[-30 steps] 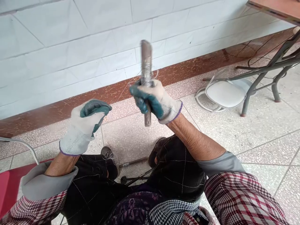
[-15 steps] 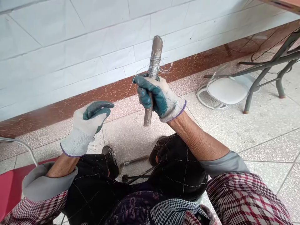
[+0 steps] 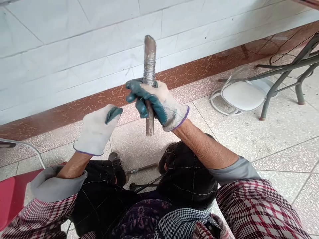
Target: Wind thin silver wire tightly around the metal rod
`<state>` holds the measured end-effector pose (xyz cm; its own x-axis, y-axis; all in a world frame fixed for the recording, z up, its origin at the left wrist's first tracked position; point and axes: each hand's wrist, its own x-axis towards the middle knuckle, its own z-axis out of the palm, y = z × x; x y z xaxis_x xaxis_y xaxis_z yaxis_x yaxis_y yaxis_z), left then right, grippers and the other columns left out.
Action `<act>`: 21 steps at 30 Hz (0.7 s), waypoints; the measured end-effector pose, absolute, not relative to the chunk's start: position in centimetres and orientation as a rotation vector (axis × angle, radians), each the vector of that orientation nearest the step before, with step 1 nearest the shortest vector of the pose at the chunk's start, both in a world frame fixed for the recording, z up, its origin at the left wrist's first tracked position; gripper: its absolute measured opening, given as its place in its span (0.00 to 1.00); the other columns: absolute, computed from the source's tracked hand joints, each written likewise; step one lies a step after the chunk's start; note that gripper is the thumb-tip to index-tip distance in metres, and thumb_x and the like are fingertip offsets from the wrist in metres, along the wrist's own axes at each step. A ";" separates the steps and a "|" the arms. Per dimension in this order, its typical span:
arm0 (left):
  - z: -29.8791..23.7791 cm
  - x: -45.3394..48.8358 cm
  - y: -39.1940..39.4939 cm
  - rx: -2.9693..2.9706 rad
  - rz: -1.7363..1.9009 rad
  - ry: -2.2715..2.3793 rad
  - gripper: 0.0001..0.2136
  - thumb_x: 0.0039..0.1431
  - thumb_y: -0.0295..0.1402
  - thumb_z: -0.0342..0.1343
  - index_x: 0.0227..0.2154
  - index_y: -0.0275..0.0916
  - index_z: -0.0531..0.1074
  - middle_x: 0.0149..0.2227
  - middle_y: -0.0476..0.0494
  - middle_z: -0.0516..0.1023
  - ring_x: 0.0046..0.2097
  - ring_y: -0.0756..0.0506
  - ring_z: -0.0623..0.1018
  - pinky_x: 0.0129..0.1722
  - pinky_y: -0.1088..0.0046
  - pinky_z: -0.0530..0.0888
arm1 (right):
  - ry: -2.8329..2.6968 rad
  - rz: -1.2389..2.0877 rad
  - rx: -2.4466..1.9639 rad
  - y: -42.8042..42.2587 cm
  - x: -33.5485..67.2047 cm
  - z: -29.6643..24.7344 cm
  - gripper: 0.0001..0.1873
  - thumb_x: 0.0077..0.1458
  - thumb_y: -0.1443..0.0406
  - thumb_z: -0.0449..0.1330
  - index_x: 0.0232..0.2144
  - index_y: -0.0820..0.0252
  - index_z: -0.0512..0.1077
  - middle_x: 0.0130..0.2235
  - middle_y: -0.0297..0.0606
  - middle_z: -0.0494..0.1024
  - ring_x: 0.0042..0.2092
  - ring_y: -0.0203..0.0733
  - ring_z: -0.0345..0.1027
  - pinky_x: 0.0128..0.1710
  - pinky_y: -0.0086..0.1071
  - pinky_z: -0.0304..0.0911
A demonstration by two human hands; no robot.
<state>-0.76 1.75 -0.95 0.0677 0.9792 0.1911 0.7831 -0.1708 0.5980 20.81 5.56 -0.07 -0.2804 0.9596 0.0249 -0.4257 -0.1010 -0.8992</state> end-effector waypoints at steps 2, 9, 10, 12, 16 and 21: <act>-0.8 -1.0 2.0 1.821 0.859 1.619 0.06 0.59 0.37 0.61 0.28 0.43 0.77 0.24 0.50 0.71 0.28 0.45 0.66 0.30 0.67 0.62 | -1.018 1.537 -0.765 6.3 21.5 -0.3 0.17 0.56 0.56 0.79 0.41 0.59 0.81 0.37 0.37 0.85 0.22 0.30 0.59 0.17 0.29 0.61; -0.4 -3.0 2.2 1.168 0.772 1.050 0.13 0.49 0.45 0.70 0.23 0.42 0.77 0.19 0.49 0.71 0.18 0.53 0.57 0.18 0.73 0.55 | -1.106 1.306 -0.981 7.6 23.1 -1.5 0.20 0.53 0.53 0.79 0.37 0.54 0.76 0.30 0.34 0.77 0.22 0.34 0.60 0.15 0.31 0.61; -0.3 -3.1 2.1 1.146 0.760 1.007 0.15 0.50 0.46 0.71 0.22 0.42 0.76 0.18 0.51 0.68 0.18 0.54 0.55 0.18 0.74 0.54 | -1.125 1.320 -0.976 7.5 23.1 -1.6 0.20 0.54 0.53 0.79 0.38 0.54 0.76 0.28 0.32 0.75 0.22 0.34 0.60 0.15 0.31 0.60; -0.2 -3.1 1.8 1.138 0.731 0.943 0.19 0.52 0.49 0.73 0.20 0.42 0.75 0.15 0.55 0.60 0.17 0.55 0.52 0.17 0.75 0.53 | -1.165 1.356 -0.974 7.0 22.8 -1.4 0.19 0.55 0.54 0.79 0.41 0.54 0.76 0.25 0.28 0.70 0.21 0.33 0.59 0.16 0.29 0.59; -0.3 -2.6 1.3 1.148 0.675 0.929 0.25 0.49 0.57 0.73 0.17 0.43 0.71 0.14 0.56 0.54 0.16 0.55 0.49 0.15 0.76 0.49 | -1.263 1.350 -0.988 5.9 22.2 -0.3 0.18 0.52 0.61 0.76 0.44 0.55 0.79 0.25 0.26 0.69 0.23 0.34 0.61 0.18 0.29 0.59; -0.5 -2.5 1.3 1.134 0.644 0.961 0.23 0.49 0.54 0.72 0.17 0.43 0.69 0.15 0.54 0.58 0.17 0.53 0.53 0.16 0.75 0.55 | -1.533 1.341 -1.040 5.6 22.2 0.1 0.14 0.52 0.62 0.73 0.42 0.57 0.82 0.26 0.28 0.72 0.24 0.35 0.62 0.19 0.30 0.58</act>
<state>-2.48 1.27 -0.47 0.4647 0.8329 -0.3006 0.0386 0.3202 0.9466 22.19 5.60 0.07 -0.3143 0.9472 0.0639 0.0624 0.0878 -0.9942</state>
